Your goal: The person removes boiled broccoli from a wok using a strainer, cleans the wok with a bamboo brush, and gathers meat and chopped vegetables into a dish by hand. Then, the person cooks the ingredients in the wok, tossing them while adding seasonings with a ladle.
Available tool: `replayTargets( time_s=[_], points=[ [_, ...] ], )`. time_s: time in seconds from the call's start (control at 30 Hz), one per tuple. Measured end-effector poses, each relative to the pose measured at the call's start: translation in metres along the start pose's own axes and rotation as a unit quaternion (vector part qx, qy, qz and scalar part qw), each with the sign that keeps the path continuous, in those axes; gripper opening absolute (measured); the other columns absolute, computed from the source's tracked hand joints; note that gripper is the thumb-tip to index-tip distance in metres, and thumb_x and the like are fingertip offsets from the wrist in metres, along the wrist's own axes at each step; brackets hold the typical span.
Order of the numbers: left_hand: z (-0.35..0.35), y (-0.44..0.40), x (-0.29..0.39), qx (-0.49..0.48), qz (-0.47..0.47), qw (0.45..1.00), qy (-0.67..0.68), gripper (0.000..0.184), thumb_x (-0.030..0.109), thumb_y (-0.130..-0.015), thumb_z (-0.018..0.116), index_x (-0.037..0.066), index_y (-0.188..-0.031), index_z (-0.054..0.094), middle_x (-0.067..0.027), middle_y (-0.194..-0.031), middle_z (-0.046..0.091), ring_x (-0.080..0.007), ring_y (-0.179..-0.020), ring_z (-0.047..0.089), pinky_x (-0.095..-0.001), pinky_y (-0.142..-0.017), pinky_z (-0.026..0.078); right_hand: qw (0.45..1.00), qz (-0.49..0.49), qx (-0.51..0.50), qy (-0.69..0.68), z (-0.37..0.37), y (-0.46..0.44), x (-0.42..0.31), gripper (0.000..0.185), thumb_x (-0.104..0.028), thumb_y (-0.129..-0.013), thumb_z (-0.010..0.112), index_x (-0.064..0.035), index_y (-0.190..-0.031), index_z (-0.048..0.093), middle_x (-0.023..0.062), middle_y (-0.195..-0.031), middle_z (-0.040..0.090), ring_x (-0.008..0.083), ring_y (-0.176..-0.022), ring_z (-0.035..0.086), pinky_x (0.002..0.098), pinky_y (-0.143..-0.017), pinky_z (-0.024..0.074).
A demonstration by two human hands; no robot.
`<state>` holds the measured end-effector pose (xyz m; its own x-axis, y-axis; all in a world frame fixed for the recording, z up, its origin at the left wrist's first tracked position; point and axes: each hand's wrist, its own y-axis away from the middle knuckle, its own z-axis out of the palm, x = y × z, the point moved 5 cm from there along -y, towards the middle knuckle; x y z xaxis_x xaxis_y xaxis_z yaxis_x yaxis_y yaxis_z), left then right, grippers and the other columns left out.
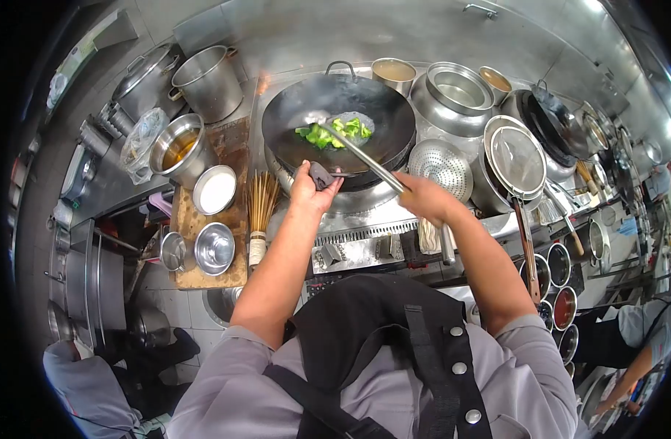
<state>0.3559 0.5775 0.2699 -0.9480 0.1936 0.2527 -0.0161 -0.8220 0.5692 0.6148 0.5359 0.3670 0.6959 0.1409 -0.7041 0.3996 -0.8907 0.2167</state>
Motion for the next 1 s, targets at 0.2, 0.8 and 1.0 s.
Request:
replayTargets(
  time_s=[0.2,0.8,1.0],
  points=[
    [-0.001,-0.019,0.006,0.002,-0.102,0.993,-0.053,0.024,0.015,-0.094,0.057,0.005,-0.114,0.049,-0.017,-0.112,0.054,-0.0283,-0.092,0.063,-0.0572,-0.087,0.055,0.954,-0.05,0.139,0.262,0.002,0.106,0.018,0.06,-0.015,-0.091,0.061,-0.0104,-0.149,0.046,0.0169,-0.081,0.063,0.0292,-0.066,0.062,0.0448,-0.071,0.0531],
    [-0.085,0.084,-0.045,-0.024,-0.03,0.991,-0.126,0.007,0.003,-0.086,0.061,0.006,-0.088,0.056,-0.0107,-0.078,0.058,-0.0229,-0.076,0.06,-0.0444,-0.084,0.054,0.988,0.068,0.047,-0.128,0.007,0.12,0.03,0.066,-0.012,-0.09,0.066,-0.0101,-0.152,0.042,0.0091,-0.072,0.063,0.02,-0.057,0.059,0.0352,-0.056,0.05],
    [0.01,0.057,-0.013,-0.011,-0.013,0.995,-0.102,0.014,0.005,-0.09,0.064,0.006,-0.099,0.053,-0.0119,-0.089,0.059,-0.0224,-0.081,0.06,-0.0471,-0.078,0.055,0.966,0.134,-0.047,-0.215,-0.04,0.176,0.004,0.059,-0.009,-0.093,0.064,-0.0109,-0.149,0.047,0.0,-0.073,0.058,0.0084,-0.057,0.053,0.0257,-0.052,0.046]
  ],
)
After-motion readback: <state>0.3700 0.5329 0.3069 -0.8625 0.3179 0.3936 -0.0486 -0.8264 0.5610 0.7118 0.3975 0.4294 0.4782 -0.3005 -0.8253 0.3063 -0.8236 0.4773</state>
